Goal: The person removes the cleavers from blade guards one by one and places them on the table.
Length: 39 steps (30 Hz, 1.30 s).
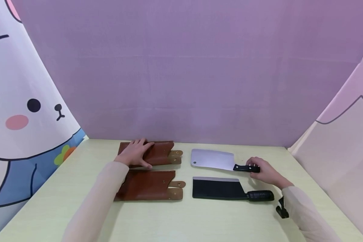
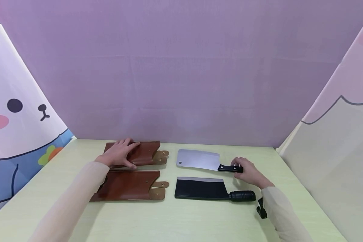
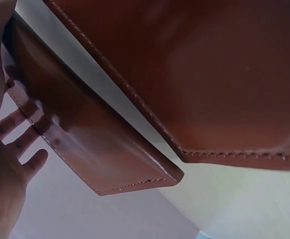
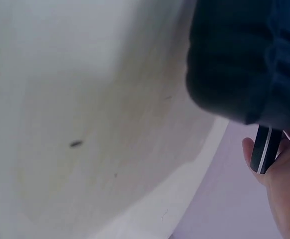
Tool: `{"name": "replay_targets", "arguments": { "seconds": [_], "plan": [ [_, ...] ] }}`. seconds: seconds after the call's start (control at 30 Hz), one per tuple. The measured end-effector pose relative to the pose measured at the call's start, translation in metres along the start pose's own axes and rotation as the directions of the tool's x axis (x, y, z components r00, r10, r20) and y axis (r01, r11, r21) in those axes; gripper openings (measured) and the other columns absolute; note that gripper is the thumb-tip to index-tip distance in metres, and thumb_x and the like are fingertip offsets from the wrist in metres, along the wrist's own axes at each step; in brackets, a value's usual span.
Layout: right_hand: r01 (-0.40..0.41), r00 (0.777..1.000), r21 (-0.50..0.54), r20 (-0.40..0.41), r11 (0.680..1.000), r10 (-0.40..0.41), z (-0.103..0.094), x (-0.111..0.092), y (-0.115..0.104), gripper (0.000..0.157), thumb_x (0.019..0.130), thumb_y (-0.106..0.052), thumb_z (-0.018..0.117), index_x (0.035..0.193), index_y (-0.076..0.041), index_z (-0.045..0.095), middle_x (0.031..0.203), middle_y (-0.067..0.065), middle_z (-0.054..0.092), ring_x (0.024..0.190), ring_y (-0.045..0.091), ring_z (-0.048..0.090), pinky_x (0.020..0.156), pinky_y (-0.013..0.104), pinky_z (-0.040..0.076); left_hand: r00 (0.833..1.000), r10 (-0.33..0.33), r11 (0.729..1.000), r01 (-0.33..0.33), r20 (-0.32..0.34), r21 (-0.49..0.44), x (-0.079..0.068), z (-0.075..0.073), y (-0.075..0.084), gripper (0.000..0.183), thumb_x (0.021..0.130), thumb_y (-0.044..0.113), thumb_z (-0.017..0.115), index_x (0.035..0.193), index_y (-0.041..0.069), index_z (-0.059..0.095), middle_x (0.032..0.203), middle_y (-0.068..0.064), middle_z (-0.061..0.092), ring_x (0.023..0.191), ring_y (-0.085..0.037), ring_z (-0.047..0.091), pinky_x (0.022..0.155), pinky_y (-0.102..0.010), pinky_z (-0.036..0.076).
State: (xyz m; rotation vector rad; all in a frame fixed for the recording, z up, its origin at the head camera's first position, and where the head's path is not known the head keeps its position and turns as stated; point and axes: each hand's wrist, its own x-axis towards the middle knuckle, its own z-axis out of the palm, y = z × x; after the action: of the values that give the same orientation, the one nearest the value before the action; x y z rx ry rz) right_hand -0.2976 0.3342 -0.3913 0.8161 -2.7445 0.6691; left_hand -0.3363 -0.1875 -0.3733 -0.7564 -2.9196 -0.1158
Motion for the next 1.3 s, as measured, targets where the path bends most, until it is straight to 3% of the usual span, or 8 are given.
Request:
{"name": "replay_targets", "arguments": {
  "seconds": [0.4, 1.3],
  "plan": [
    [-0.003, 1.0, 0.022, 0.021, 1.0, 0.002, 0.0, -0.001, 0.004, 0.03, 0.065, 0.003, 0.069, 0.091, -0.01, 0.059, 0.083, -0.001, 0.056, 0.076, 0.011, 0.05, 0.067, 0.03, 0.042, 1.0, -0.007, 1.0, 0.007, -0.007, -0.011, 0.006, 0.011, -0.006, 0.101, 0.059, 0.061, 0.074, 0.14, 0.012, 0.037, 0.129, -0.018, 0.04, 0.117, -0.04, 0.041, 0.098, -0.058, 0.03],
    [-0.073, 0.992, 0.058, 0.109, 0.996, 0.066, 0.001, 0.004, 0.013, 0.03, 0.066, 0.001, 0.066, 0.092, -0.011, 0.058, 0.081, 0.001, 0.055, 0.072, 0.011, 0.049, 0.063, 0.025, 0.04, 0.999, -0.006, 1.0, 0.006, 0.039, -0.02, 0.011, 0.017, -0.005, 0.101, 0.058, 0.06, 0.075, 0.139, 0.013, 0.038, 0.131, -0.017, 0.04, 0.12, -0.037, 0.04, 0.097, -0.059, 0.03]
  ]
}}
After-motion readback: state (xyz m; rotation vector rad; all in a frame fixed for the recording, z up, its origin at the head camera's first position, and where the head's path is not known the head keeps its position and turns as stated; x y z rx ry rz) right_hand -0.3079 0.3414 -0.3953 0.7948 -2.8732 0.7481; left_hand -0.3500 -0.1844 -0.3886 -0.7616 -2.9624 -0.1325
